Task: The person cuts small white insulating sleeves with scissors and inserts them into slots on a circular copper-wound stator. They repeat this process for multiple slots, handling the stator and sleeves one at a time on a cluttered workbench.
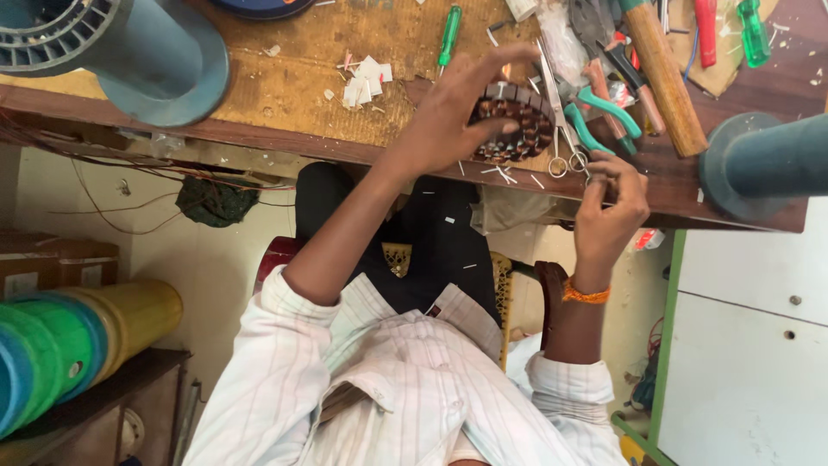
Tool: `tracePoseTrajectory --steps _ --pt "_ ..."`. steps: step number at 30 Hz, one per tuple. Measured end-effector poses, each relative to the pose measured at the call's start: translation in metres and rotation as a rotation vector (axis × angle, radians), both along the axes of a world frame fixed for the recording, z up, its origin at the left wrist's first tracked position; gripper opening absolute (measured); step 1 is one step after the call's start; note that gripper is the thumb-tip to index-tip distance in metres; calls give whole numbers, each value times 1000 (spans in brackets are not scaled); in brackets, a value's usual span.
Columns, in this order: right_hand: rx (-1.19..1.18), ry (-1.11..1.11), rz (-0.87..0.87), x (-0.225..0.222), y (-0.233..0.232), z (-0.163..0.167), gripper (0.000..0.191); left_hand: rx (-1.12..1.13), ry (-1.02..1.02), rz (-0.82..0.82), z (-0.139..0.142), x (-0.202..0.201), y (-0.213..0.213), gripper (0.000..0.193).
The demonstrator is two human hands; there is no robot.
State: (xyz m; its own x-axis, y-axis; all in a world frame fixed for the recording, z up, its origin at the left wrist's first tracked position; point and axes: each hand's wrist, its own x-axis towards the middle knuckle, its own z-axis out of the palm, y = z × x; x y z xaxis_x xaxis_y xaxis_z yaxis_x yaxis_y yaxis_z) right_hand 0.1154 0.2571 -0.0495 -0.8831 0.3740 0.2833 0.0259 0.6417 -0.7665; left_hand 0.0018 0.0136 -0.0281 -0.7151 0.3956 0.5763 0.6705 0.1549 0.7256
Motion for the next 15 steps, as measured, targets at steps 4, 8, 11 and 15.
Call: tracePoseTrajectory --steps 4,8,11,15 --pt "168 -54 -5 -3 4 -6 25 -72 -86 54 -12 -12 4 81" --pt "416 13 28 -8 -3 -13 35 -69 137 156 -12 -27 11 60" --pt "457 -17 4 -9 -6 -19 31 -28 221 290 -10 -31 -4 56" --pt "659 -41 5 -14 1 -17 38 -239 -135 496 -10 -33 -64 29"
